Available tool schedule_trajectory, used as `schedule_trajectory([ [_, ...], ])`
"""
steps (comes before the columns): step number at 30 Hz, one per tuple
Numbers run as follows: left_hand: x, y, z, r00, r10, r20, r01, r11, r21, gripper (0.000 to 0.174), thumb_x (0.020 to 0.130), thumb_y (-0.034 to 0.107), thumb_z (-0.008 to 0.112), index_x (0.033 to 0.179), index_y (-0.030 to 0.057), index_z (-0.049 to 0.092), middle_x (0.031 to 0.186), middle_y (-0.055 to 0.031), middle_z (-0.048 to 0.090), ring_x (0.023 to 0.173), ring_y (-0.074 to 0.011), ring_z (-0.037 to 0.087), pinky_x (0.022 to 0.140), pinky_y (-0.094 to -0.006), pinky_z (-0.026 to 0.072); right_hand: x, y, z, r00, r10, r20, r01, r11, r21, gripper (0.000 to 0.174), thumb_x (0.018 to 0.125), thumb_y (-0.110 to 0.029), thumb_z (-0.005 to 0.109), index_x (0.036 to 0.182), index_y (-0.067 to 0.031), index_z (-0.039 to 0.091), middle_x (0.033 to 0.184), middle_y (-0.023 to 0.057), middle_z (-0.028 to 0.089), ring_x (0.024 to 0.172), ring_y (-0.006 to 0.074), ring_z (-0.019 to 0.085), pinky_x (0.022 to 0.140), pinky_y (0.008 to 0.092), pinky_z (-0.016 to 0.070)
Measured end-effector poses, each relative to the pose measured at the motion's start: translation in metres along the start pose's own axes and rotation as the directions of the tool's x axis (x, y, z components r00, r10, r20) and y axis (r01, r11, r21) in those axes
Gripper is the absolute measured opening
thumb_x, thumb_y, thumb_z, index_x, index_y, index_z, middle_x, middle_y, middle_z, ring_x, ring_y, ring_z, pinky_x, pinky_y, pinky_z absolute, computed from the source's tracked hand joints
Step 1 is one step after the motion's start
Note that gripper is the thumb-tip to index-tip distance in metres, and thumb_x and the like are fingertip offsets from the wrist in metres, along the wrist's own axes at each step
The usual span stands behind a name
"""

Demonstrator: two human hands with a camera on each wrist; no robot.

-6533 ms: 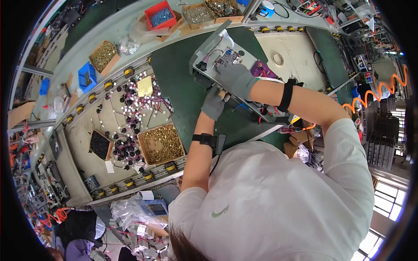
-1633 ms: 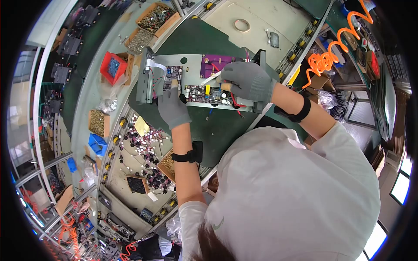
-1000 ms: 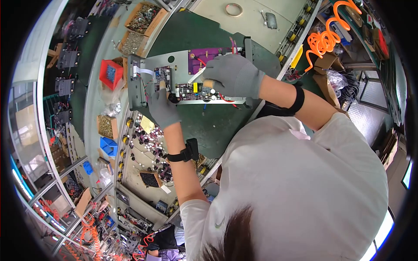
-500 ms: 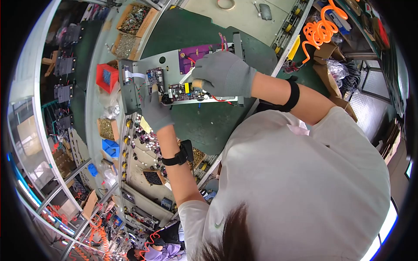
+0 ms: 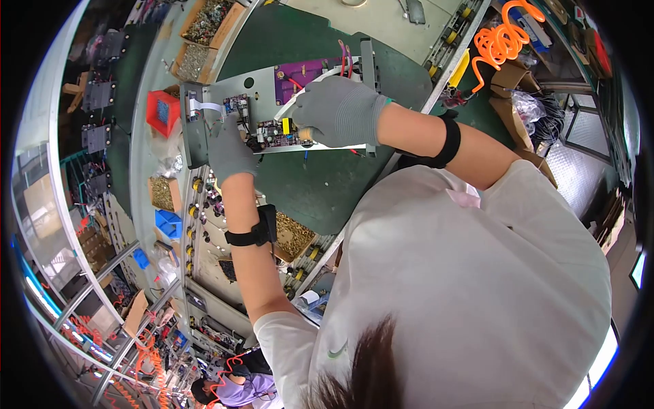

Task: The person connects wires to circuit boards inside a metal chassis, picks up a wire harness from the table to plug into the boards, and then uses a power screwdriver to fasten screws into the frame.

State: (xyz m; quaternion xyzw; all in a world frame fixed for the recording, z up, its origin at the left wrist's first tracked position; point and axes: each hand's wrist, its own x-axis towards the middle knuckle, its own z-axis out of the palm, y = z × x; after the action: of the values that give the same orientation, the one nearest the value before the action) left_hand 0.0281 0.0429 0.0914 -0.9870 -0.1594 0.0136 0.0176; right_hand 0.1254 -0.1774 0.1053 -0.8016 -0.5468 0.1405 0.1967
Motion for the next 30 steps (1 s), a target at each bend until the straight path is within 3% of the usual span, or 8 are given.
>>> schedule_trajectory([
  [1,0.002,0.002,-0.005,0.989,-0.128,0.073,0.135,0.984,-0.116,0.034,0.072,-0.007,0.056,0.102,0.0092,0.059,0.099,-0.0127,0.061,0.098,-0.0308,0.060,0.081,-0.0408,0.0474,0.001,-0.001,-0.002,0.998,0.023,0.056,-0.023,1.000,-0.011,0.026,0.085,-0.031,0.056,0.095,-0.0089,0.065,0.086,0.0062,0.061,0.091,0.0241,0.059,0.077,0.0397,0.0483],
  [2,0.004,0.000,-0.004,0.989,-0.130,0.074,0.138,0.984,-0.116,0.034,0.072,-0.007,0.056,0.102,0.0092,0.059,0.099,-0.0127,0.061,0.098,-0.0308,0.060,0.081,-0.0408,0.0474,0.002,-0.002,-0.003,0.993,0.046,0.113,-0.044,0.999,-0.022,0.027,0.086,-0.032,0.055,0.096,-0.0093,0.065,0.087,0.0063,0.061,0.091,0.0244,0.059,0.078,0.0399,0.0485],
  [4,0.007,-0.008,-0.004,0.979,-0.161,0.122,0.195,0.911,-0.363,0.028,0.074,-0.007,0.057,0.098,0.0076,0.059,0.096,-0.0130,0.063,0.090,-0.0304,0.062,0.076,-0.0387,0.0485,0.001,-0.004,-0.007,0.990,0.070,0.119,-0.068,0.998,-0.015,0.028,0.086,-0.033,0.055,0.098,-0.0102,0.066,0.088,0.0071,0.062,0.091,0.0245,0.060,0.078,0.0402,0.0487],
  [10,-0.004,-0.004,0.009,0.981,-0.079,-0.178,0.021,0.951,-0.307,0.016,0.075,-0.004,0.055,0.088,0.0048,0.060,0.087,-0.0147,0.065,0.083,-0.0315,0.063,0.072,-0.0371,0.0492,0.000,-0.005,-0.013,0.981,0.136,0.139,-0.136,0.991,-0.008,0.032,0.086,-0.036,0.054,0.102,-0.0117,0.066,0.088,0.0100,0.062,0.088,0.0252,0.061,0.076,0.0408,0.0494],
  [15,-0.013,-0.033,0.025,0.972,-0.218,-0.087,0.120,0.781,-0.612,0.021,0.078,-0.005,0.053,0.096,0.0018,0.061,0.088,-0.0135,0.067,0.079,-0.0206,0.066,0.071,-0.0310,0.0504,0.000,-0.001,-0.011,0.982,0.137,0.127,-0.144,0.988,0.054,0.037,0.086,-0.036,0.053,0.095,-0.0029,0.067,0.088,0.0142,0.062,0.085,0.0294,0.061,0.075,0.0415,0.0493],
  [22,-0.015,-0.037,0.023,0.974,-0.160,-0.161,0.045,0.831,-0.555,0.016,0.079,-0.001,0.060,0.094,0.0026,0.062,0.088,-0.0113,0.068,0.076,-0.0171,0.065,0.071,-0.0281,0.0502,0.001,-0.002,-0.017,0.974,0.156,0.162,-0.167,0.985,0.052,0.035,0.087,-0.035,0.052,0.099,-0.0059,0.067,0.088,0.0133,0.062,0.087,0.0281,0.061,0.075,0.0414,0.0495],
  [26,-0.023,-0.017,0.018,0.963,-0.252,-0.097,0.149,0.794,-0.590,0.013,0.082,0.009,0.065,0.094,0.0061,0.064,0.085,-0.0078,0.069,0.075,-0.0152,0.066,0.069,-0.0271,0.0500,0.001,-0.001,-0.015,0.979,0.143,0.147,-0.154,0.986,0.060,0.034,0.088,-0.035,0.050,0.105,-0.0111,0.067,0.090,0.0111,0.063,0.088,0.0264,0.061,0.076,0.0406,0.0494],
  [30,-0.031,0.009,0.023,0.873,-0.469,-0.134,0.290,0.720,-0.630,0.017,0.081,0.013,0.066,0.096,0.0051,0.065,0.085,-0.0066,0.069,0.075,-0.0123,0.065,0.067,-0.0256,0.0503,0.000,-0.001,-0.013,0.982,0.146,0.123,-0.155,0.986,0.067,0.034,0.088,-0.035,0.049,0.107,-0.0124,0.067,0.089,0.0104,0.064,0.090,0.0255,0.061,0.078,0.0400,0.0491],
])
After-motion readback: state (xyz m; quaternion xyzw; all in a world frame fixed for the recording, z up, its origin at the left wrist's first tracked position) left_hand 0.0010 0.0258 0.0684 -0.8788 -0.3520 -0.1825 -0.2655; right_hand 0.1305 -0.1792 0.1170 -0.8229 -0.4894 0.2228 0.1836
